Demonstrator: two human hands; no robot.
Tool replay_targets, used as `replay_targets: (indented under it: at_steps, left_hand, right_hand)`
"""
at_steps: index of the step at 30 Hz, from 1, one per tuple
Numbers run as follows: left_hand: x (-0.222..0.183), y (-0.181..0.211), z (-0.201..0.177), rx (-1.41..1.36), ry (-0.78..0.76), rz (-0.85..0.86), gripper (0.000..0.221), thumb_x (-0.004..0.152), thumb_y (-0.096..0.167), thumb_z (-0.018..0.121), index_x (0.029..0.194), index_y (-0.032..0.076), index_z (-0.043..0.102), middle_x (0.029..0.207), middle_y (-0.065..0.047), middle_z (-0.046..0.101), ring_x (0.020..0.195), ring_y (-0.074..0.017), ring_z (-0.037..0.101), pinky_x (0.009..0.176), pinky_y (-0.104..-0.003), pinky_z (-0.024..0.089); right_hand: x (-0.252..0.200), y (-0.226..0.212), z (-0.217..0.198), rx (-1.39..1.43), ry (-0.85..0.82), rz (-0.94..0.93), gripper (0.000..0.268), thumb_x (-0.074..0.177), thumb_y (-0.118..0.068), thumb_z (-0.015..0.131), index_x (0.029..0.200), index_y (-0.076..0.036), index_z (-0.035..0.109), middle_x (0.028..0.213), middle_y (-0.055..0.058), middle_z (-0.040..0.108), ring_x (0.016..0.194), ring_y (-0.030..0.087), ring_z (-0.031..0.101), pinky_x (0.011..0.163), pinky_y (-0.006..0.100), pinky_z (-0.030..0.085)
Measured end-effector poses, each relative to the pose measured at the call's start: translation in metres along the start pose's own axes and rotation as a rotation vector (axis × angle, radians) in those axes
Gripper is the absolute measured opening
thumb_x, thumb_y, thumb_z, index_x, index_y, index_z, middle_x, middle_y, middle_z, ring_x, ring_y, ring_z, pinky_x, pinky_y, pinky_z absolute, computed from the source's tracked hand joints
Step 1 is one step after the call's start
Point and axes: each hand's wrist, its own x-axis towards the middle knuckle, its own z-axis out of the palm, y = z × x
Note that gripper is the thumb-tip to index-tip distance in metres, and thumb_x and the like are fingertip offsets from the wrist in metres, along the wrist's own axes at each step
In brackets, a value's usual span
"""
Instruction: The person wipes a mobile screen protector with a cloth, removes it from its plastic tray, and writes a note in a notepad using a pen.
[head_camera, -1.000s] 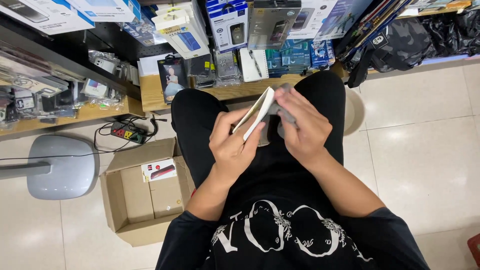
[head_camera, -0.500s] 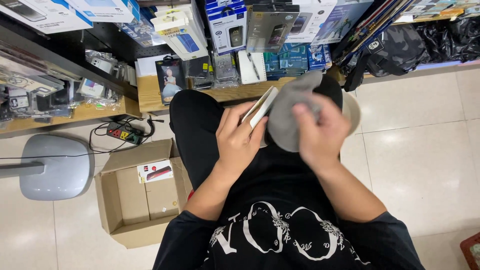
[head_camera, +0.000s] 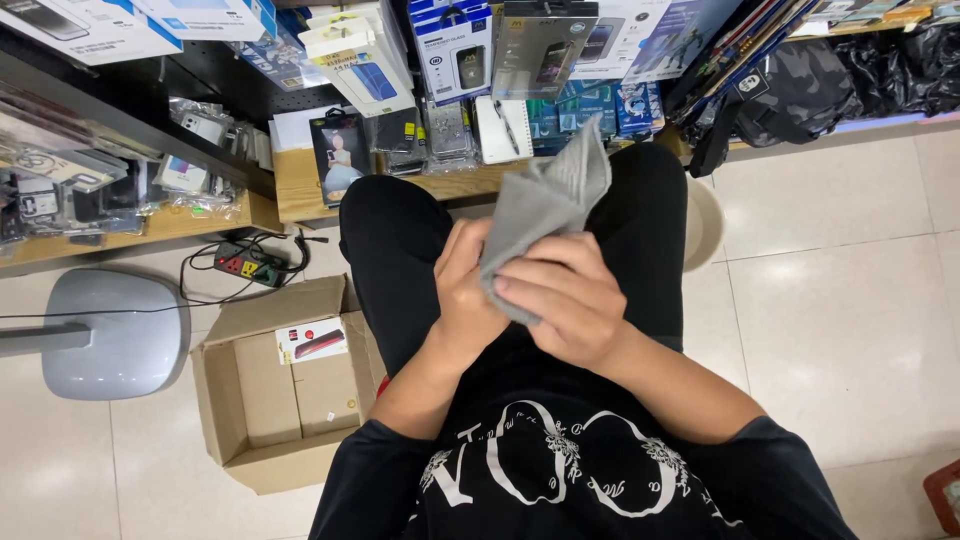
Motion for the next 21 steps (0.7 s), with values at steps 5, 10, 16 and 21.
replay_targets:
  at_steps: [5, 10, 16, 21]
  left_hand:
    - [0.009, 0.006, 0.002, -0.087, 0.037, 0.030, 0.021, 0.091, 0.001, 0.070, 0.071, 0.000, 0.066, 0.074, -0.014, 0.061, 0.054, -0.0286, 0.047, 0.047, -0.033, 0.041]
    - [0.031, 0.024, 0.002, -0.157, 0.073, -0.022, 0.008, 0.084, -0.002, 0.077, 0.076, 0.000, 0.074, 0.084, -0.014, 0.069, 0.059, -0.0279, 0.058, 0.051, -0.034, 0.047]
    - [0.024, 0.016, 0.007, -0.202, 0.052, -0.062, 0.002, 0.084, -0.001, 0.079, 0.084, -0.002, 0.078, 0.089, -0.016, 0.072, 0.065, -0.0313, 0.065, 0.056, -0.036, 0.054]
    - [0.018, -0.002, 0.000, -0.260, -0.048, -0.224, 0.014, 0.082, 0.003, 0.083, 0.093, -0.003, 0.077, 0.096, -0.016, 0.073, 0.075, -0.0312, 0.071, 0.067, -0.036, 0.057]
  right_hand:
    - [-0.007, 0.018, -0.004, -0.023, 0.002, -0.022, 0.040, 0.106, -0.031, 0.053, 0.095, -0.005, 0.081, 0.095, 0.012, 0.079, 0.090, 0.034, 0.071, 0.081, 0.044, 0.052]
    - [0.000, 0.039, -0.021, -0.076, -0.010, 0.052, 0.018, 0.102, -0.010, 0.065, 0.096, 0.001, 0.078, 0.095, 0.017, 0.078, 0.088, 0.039, 0.071, 0.081, 0.049, 0.055]
    - [-0.011, 0.057, -0.027, -0.108, 0.061, 0.124, 0.009, 0.097, 0.002, 0.068, 0.094, 0.003, 0.077, 0.095, 0.019, 0.078, 0.086, 0.040, 0.071, 0.080, 0.049, 0.057]
    - [-0.053, 0.099, -0.047, -0.008, 0.171, 0.720, 0.013, 0.099, 0.006, 0.066, 0.111, 0.005, 0.071, 0.092, 0.015, 0.068, 0.092, 0.024, 0.055, 0.082, 0.047, 0.049]
